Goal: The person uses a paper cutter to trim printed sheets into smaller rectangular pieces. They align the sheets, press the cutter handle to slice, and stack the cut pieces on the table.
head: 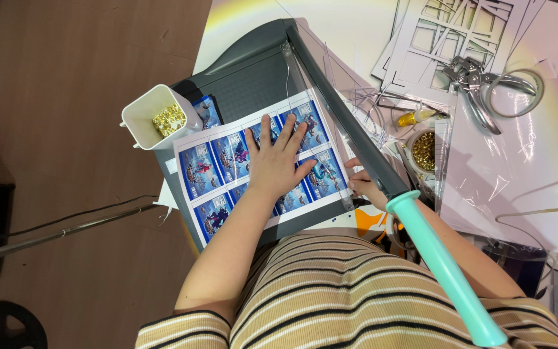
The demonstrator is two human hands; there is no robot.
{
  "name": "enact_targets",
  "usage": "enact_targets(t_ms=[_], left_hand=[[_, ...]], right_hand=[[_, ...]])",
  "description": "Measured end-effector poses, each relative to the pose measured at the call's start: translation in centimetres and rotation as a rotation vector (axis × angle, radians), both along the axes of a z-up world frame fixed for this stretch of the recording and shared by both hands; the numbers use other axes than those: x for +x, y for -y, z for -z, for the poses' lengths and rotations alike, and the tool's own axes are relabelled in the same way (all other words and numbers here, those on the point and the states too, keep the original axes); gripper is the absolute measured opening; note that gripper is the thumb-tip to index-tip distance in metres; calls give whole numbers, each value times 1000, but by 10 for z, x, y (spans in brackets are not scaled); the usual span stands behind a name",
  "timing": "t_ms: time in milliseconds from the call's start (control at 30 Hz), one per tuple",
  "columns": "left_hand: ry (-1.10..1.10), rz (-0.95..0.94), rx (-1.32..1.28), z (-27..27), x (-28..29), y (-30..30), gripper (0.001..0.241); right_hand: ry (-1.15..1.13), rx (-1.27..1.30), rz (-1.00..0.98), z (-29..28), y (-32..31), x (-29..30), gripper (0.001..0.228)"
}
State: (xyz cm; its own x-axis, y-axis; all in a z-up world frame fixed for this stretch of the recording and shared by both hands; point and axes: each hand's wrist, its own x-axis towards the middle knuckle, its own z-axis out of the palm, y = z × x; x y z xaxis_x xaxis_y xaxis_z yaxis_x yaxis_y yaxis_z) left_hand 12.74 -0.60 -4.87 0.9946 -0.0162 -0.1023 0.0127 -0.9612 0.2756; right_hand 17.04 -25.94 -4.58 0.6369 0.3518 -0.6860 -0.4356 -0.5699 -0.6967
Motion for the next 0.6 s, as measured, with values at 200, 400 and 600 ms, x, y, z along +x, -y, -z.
enact_targets(t_ms=[200,400,600], left_hand=[[13,4,29,2,0,0,76],[26,-5,34,0,0,-1,76],[75,-4,41,7,-1,0,77]], right_hand=[[49,-69,-80,0,-1,3,37],[119,-123,-57,-54,-30,53,36],[538,4,-71,28,-71,121,29]])
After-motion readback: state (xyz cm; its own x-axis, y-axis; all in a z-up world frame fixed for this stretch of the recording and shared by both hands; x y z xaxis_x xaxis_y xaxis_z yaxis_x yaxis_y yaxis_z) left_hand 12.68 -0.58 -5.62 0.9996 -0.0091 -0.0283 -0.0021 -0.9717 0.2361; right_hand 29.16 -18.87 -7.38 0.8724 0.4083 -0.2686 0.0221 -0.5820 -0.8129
